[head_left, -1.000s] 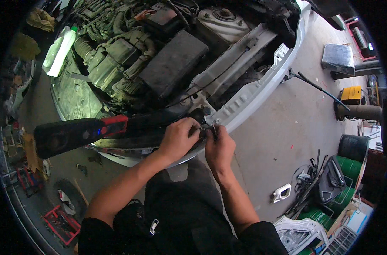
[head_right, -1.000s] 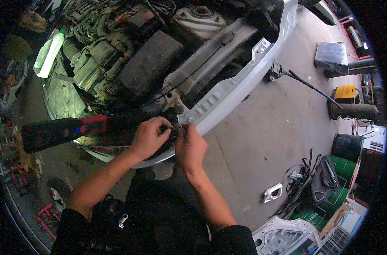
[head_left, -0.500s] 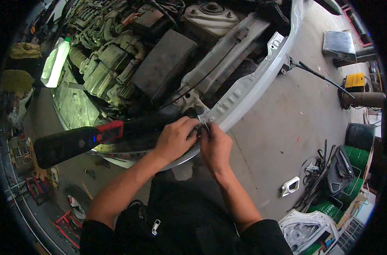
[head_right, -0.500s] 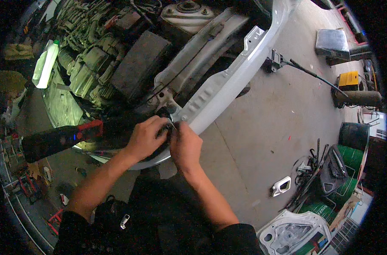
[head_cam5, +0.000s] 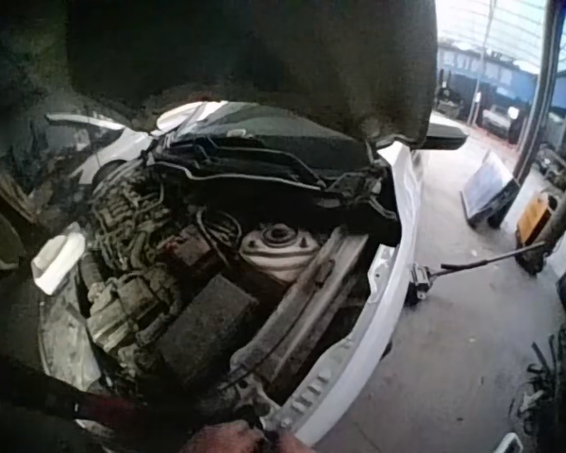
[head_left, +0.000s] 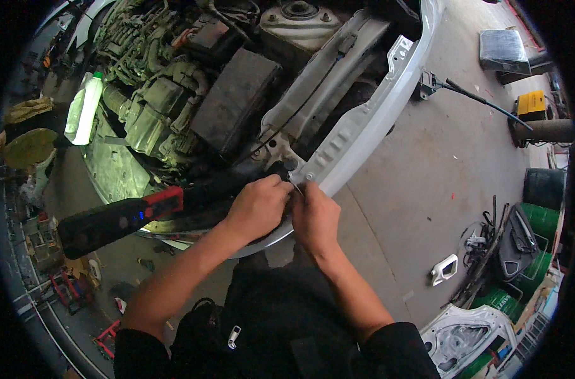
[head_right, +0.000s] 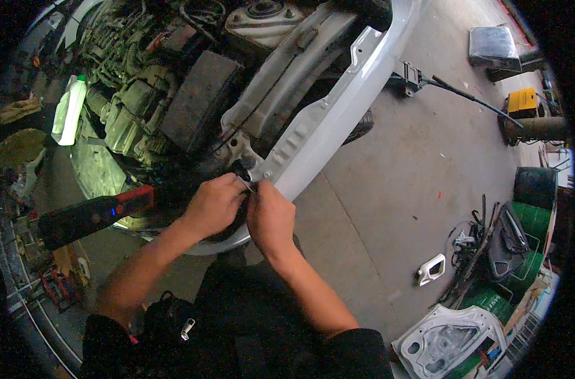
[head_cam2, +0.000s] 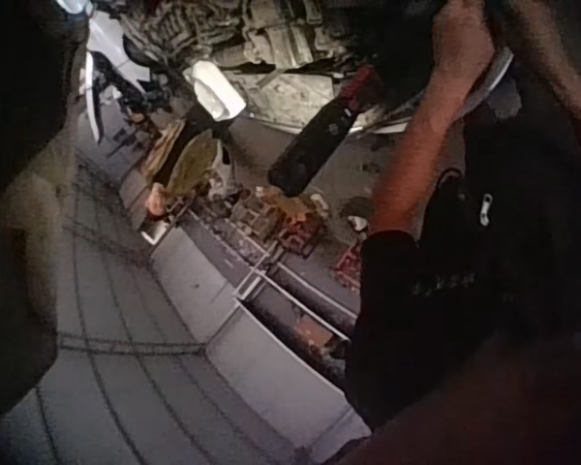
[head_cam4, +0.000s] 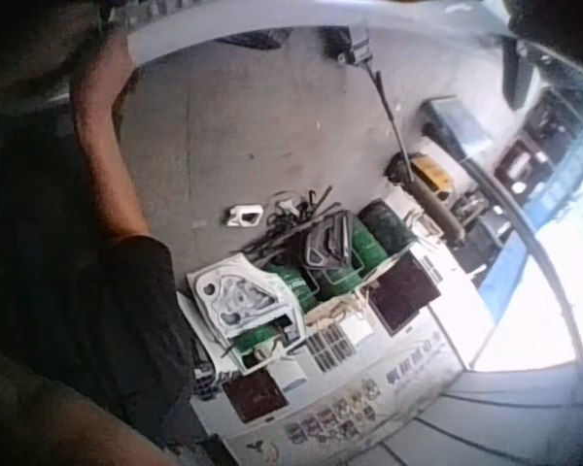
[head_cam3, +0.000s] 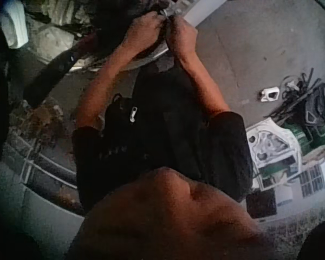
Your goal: The person removes screws from the front of a car's engine bay using a screwdriver and places them into a white plastic container. They continue to unscrew and remove fasteners from various locations around the radiator support area.
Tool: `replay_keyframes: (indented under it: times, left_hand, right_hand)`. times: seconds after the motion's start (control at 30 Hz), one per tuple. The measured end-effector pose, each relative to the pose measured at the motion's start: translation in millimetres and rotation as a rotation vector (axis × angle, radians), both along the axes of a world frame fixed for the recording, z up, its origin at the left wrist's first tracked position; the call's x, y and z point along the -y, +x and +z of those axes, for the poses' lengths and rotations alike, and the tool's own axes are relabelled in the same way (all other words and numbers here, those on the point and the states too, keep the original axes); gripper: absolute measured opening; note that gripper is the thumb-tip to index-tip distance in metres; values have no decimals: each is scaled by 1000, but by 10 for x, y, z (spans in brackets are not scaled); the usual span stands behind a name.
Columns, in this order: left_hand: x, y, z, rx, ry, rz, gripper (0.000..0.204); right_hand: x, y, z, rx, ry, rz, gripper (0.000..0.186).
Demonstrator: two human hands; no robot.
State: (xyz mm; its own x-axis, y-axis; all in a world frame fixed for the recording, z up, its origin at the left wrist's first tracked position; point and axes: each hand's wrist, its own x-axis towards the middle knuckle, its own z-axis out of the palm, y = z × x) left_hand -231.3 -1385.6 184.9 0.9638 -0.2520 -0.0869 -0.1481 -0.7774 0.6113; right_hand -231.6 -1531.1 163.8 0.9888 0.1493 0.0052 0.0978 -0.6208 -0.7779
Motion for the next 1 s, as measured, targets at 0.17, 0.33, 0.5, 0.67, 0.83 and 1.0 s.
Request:
replay_keyframes:
  times: [0.17,0.33,0.5,0.67,0.83,1.0]
  left_hand:
    - [-3,-19,-60,-17,-49,94,19]
    - [-40,38,6,11,5,-38,20]
    - [-65,44,46,-16,30,-94,22]
    - [-58,73,45,69,137,-194,28]
    - [-24,103,100,79,211,-251,31]
    - [128,66,75,21,269,-121,25]
  right_hand:
    - [-7,-10,18,-26,-3,2,12]
    - [13,-13,-2,-22,48,3,12]
    - [14,-12,9,-19,71,4,12]
    - [41,-15,20,-25,79,-6,11]
    - [45,-15,-1,-39,77,4,10]
    - [47,-31,-11,-86,68,-6,11]
